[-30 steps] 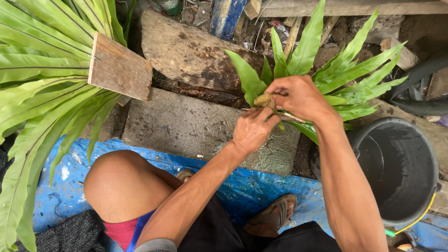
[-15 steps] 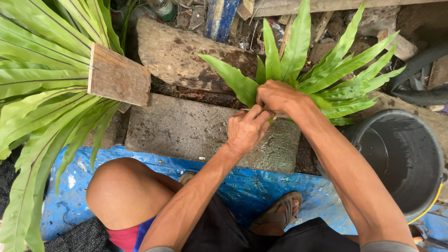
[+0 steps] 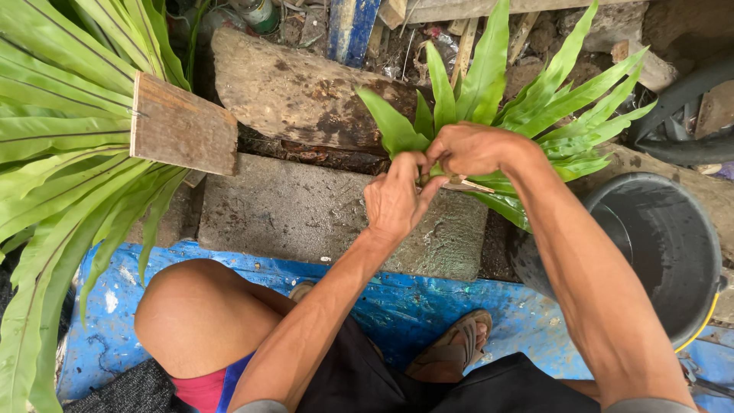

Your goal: The person scrubs the leaves of a bird's nest fern with a sponge, repeatedly dipping the sponge into a bucket of water. The person holds the plant with one hand while scrubbing with the other, working on different leaves throughout the clip.

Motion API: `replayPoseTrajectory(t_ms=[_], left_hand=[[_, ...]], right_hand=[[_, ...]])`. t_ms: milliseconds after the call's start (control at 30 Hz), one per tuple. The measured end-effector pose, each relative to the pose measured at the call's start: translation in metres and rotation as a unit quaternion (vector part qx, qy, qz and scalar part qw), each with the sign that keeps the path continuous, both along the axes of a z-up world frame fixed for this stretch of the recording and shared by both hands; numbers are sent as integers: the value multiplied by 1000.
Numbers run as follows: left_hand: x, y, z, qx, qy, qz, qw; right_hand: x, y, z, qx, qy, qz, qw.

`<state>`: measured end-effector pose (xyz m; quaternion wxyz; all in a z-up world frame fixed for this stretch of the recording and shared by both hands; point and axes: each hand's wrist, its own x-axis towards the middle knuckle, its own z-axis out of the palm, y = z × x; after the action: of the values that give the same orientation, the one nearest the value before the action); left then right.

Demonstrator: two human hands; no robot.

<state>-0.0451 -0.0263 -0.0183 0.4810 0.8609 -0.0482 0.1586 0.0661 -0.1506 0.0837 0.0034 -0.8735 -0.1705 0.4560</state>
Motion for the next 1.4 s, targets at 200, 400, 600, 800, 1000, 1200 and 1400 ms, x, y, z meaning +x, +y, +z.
replayPoseTrajectory(t_ms=[200, 400, 600, 800, 1000, 1200, 1400], left_hand=[[5, -1, 17, -3, 46, -9, 999], [7, 0, 20, -22, 64, -46, 997], [8, -10, 15, -35, 122, -70, 989], [20, -6, 11, -6, 14, -51, 999], [28, 10, 24, 49, 33, -40, 997], [22, 27, 52, -114, 82, -2, 990], [0, 41, 64, -230, 91, -29, 969]], right_hand=[[-3, -14, 7, 115, -46, 22, 992], [-10, -16, 29, 157, -67, -39, 984], [-30, -6, 63, 184, -130, 21, 974], [-81, -65, 122, 327, -350, -38, 877], [-134, -230, 73, 357, -386, -372, 765], [-182, -393, -85, -188, -364, -345, 844], [-207, -421, -173, -109, -225, -372, 894]])
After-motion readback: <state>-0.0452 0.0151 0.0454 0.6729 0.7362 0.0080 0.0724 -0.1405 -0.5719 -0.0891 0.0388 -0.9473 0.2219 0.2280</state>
